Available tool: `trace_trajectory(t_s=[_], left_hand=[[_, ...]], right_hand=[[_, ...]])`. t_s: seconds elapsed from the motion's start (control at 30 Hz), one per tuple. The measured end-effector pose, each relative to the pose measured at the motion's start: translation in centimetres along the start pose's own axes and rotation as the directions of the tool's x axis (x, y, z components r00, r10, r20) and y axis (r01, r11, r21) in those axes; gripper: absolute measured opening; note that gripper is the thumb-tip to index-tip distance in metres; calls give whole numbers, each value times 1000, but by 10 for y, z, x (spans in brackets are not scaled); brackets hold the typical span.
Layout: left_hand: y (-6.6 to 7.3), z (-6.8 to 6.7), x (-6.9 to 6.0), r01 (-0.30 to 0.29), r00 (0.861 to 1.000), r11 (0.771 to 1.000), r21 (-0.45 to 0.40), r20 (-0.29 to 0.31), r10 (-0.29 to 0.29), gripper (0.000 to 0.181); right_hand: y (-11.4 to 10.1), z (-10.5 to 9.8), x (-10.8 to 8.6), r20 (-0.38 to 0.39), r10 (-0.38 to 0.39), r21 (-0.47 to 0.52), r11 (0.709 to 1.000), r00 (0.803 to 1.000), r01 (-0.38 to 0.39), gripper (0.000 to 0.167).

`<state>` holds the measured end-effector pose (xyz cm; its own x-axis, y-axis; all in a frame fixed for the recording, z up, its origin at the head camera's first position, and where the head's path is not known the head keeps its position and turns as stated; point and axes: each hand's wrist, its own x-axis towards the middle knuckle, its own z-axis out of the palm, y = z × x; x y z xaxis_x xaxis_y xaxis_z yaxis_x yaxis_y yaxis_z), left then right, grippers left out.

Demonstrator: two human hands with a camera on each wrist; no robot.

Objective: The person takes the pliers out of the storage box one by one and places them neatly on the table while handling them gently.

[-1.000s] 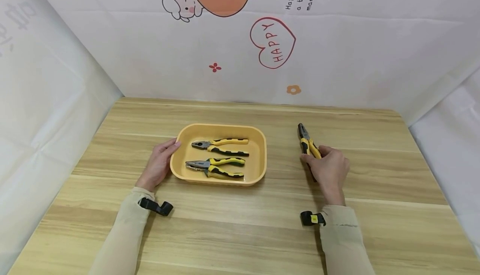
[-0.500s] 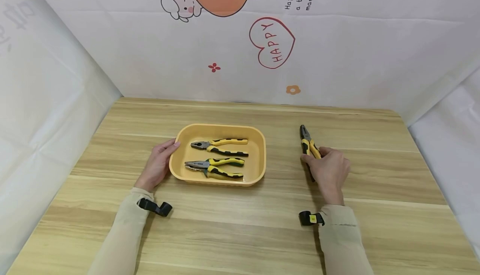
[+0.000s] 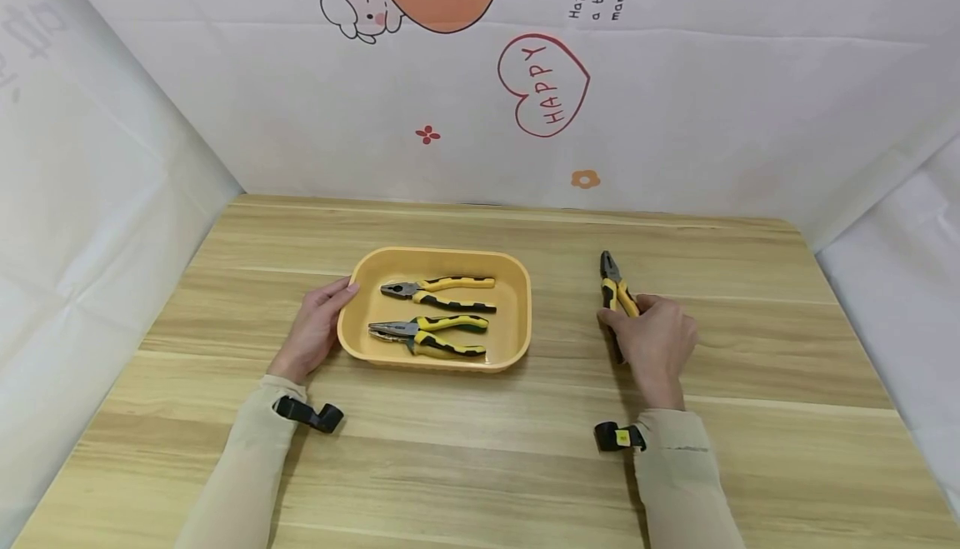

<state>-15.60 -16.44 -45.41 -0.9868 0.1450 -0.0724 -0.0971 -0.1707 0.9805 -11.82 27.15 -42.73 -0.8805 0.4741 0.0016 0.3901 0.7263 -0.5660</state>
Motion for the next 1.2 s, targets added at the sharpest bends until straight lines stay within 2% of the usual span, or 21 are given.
trace_trajectory(t_s=[0.23,0.57,1.2], left_hand=[[-1,-1,0,-7,1000,1000,9,2,7,46],[-3,-2,1,-17,1000,1000,11,4,17,46],[-1,-2,1,-16,1000,999,28,14,16,48]], right_hand=[[-1,0,0,3,-17,-30,999,1000,17,64],[-1,1,-1,33,5,-57,998,999,-3,70],[-2,0,-1,42,-25,-82,996,999,29,69]])
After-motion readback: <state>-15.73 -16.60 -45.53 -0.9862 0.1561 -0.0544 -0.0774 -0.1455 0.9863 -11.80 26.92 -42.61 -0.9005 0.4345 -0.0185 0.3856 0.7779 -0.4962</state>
